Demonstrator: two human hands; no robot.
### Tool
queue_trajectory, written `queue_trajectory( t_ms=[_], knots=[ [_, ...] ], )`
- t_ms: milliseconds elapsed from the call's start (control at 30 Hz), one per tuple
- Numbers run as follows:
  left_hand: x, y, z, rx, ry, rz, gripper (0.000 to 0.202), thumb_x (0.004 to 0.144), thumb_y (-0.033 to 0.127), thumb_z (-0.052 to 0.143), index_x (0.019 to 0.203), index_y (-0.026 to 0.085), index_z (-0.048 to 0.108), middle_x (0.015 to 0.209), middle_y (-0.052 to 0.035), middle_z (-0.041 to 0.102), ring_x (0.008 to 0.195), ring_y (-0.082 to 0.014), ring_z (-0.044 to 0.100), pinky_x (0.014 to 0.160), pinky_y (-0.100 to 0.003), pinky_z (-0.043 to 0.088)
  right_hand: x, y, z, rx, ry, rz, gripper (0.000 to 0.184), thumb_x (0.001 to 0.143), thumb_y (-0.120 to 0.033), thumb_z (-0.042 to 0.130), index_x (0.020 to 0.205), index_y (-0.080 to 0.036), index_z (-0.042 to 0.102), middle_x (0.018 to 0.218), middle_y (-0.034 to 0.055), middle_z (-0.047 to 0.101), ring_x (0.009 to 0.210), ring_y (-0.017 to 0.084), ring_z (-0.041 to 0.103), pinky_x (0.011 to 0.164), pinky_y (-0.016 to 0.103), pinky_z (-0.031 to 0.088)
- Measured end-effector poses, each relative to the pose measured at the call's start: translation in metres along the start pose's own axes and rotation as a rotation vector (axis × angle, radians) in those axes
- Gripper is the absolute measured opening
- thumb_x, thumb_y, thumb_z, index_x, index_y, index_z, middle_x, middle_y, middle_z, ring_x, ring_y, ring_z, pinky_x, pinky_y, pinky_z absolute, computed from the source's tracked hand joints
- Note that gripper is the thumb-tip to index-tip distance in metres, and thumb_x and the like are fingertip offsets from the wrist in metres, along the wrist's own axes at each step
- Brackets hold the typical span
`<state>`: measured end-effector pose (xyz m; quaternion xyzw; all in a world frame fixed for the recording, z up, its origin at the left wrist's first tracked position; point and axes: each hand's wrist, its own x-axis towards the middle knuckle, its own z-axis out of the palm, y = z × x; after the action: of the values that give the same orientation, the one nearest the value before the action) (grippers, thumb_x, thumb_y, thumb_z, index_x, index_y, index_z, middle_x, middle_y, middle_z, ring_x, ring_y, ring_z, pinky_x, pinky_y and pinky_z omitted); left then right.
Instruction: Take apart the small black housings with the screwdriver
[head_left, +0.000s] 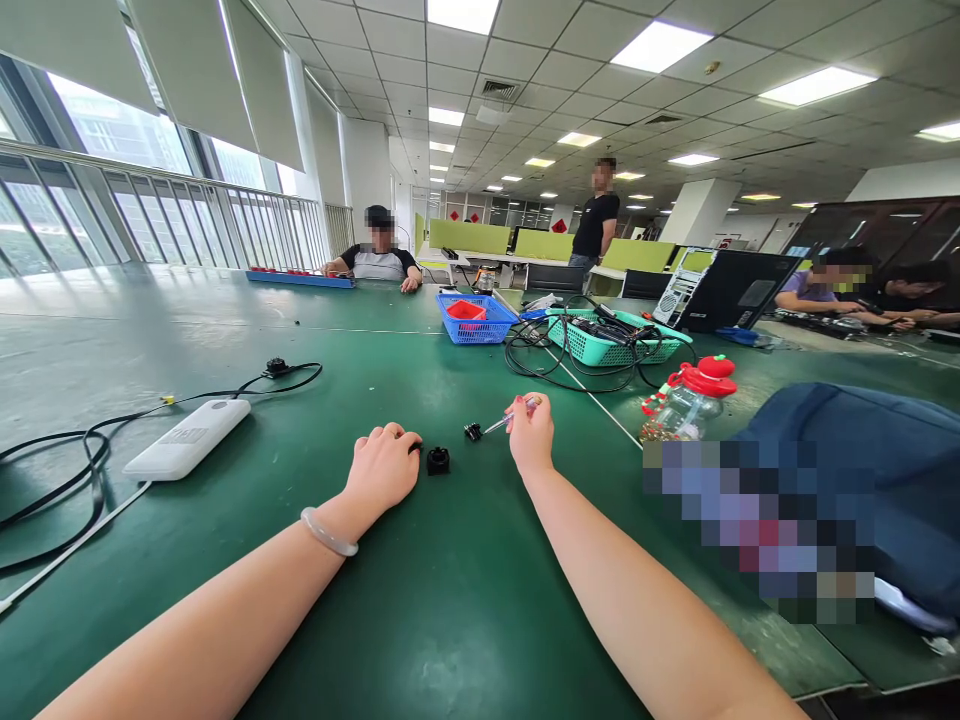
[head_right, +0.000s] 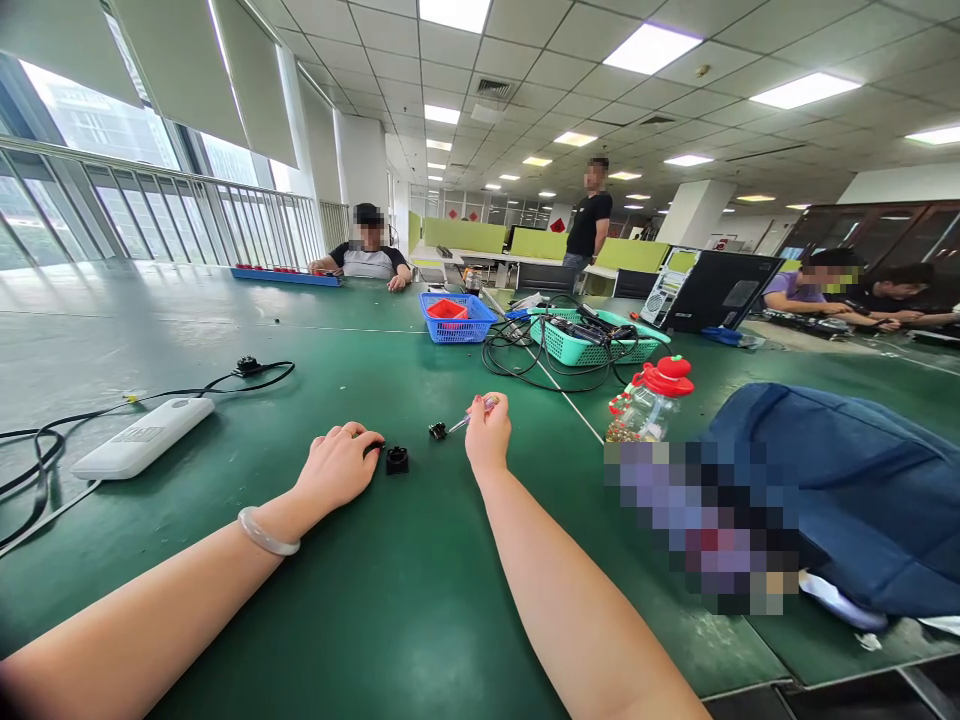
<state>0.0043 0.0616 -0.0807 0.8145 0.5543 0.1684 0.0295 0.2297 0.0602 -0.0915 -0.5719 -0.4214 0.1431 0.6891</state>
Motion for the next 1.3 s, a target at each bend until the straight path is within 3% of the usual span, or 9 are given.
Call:
queue_trajectory(
  t_ms=[133, 233, 333, 433, 600, 767, 1000, 1133, 1300],
  knots=[
    [0.002, 0.001, -0.001, -0.08, -0.011, 0.049, 0.037, 0.086, 0.021, 0.034, 0.104, 0.019, 0.067, 0.121, -0.0104, 0.06, 0.113, -0.0277, 0.054, 0.101, -0.046, 0.043, -0.006, -0.006, 0.003, 0.078, -0.14, 0.004, 0.02, 0.088, -0.042, 0.05, 0.084, -0.023, 0.042, 0.068, -0.0045, 0.06, 0.046, 0.009, 0.049, 0.049, 0.024, 0.041],
    [0.001, 0.003, -0.001, -0.155, -0.037, 0.136, 0.038, 0.09, 0.027, 0.032, 0.115, 0.021, 0.059, 0.127, -0.0064, 0.059, 0.12, -0.0223, 0.052, 0.107, -0.039, 0.041, -0.007, -0.008, 0.003, 0.112, -0.144, 0.012, 0.02, 0.088, -0.042, 0.05, 0.084, -0.023, 0.042, 0.068, -0.0048, 0.06, 0.046, 0.009, 0.048, 0.048, 0.023, 0.041],
    [-0.001, 0.004, 0.001, -0.24, -0.091, 0.275, 0.042, 0.09, 0.046, 0.038, 0.123, 0.025, 0.053, 0.132, -0.0056, 0.057, 0.125, -0.024, 0.048, 0.109, -0.043, 0.039, -0.006, -0.008, 0.002, 0.106, -0.093, 0.023, 0.018, 0.088, -0.039, 0.049, 0.085, -0.023, 0.043, 0.068, -0.0048, 0.06, 0.047, 0.009, 0.049, 0.049, 0.024, 0.042],
    [-0.002, 0.005, 0.004, -0.239, -0.139, 0.35, 0.04, 0.087, 0.048, 0.047, 0.119, 0.026, 0.055, 0.13, -0.0052, 0.058, 0.126, -0.026, 0.047, 0.111, -0.048, 0.035, -0.006, -0.007, 0.001, 0.081, -0.074, 0.034, 0.016, 0.089, -0.037, 0.048, 0.085, -0.023, 0.043, 0.069, -0.0043, 0.06, 0.048, 0.009, 0.05, 0.051, 0.024, 0.043],
    [-0.001, 0.004, 0.004, -0.181, -0.125, 0.259, 0.027, 0.089, 0.037, 0.044, 0.112, 0.028, 0.056, 0.125, -0.0036, 0.061, 0.122, -0.0261, 0.049, 0.107, -0.049, 0.036, -0.006, -0.007, 0.001, 0.058, -0.01, 0.0, 0.017, 0.09, -0.038, 0.047, 0.085, -0.023, 0.043, 0.074, -0.0034, 0.061, 0.051, 0.009, 0.052, 0.054, 0.024, 0.044],
    [0.001, 0.002, 0.004, -0.148, -0.099, 0.139, 0.032, 0.09, 0.032, 0.04, 0.118, 0.026, 0.054, 0.128, -0.0062, 0.06, 0.125, -0.0288, 0.047, 0.106, -0.052, 0.034, -0.009, -0.005, 0.005, 0.103, -0.099, 0.036, 0.02, 0.089, -0.042, 0.049, 0.086, -0.022, 0.044, 0.075, -0.0026, 0.063, 0.052, 0.009, 0.055, 0.055, 0.025, 0.048],
    [0.0, 0.003, 0.004, -0.17, -0.114, 0.14, 0.046, 0.086, 0.046, 0.046, 0.128, 0.027, 0.049, 0.131, -0.0094, 0.057, 0.128, -0.0315, 0.044, 0.109, -0.056, 0.031, -0.015, -0.009, 0.01, 0.169, -0.231, 0.008, 0.024, 0.088, -0.046, 0.051, 0.088, -0.023, 0.045, 0.077, -0.0019, 0.064, 0.053, 0.01, 0.057, 0.056, 0.026, 0.051],
    [0.001, 0.002, 0.006, -0.163, -0.097, 0.135, 0.041, 0.087, 0.043, 0.045, 0.125, 0.03, 0.052, 0.13, -0.007, 0.06, 0.128, -0.0311, 0.045, 0.108, -0.057, 0.03, -0.013, -0.007, 0.011, 0.192, -0.188, -0.013, 0.026, 0.086, -0.047, 0.053, 0.088, -0.023, 0.045, 0.079, -0.001, 0.065, 0.056, 0.01, 0.06, 0.059, 0.027, 0.052],
    [0.002, 0.001, 0.006, -0.131, -0.07, 0.103, 0.035, 0.088, 0.036, 0.044, 0.12, 0.03, 0.056, 0.127, -0.0051, 0.061, 0.123, -0.0305, 0.047, 0.105, -0.055, 0.033, -0.013, -0.002, 0.013, 0.249, -0.256, -0.015, 0.025, 0.086, -0.046, 0.053, 0.089, -0.022, 0.046, 0.084, -0.0001, 0.066, 0.062, 0.011, 0.063, 0.063, 0.028, 0.054]
  ],
)
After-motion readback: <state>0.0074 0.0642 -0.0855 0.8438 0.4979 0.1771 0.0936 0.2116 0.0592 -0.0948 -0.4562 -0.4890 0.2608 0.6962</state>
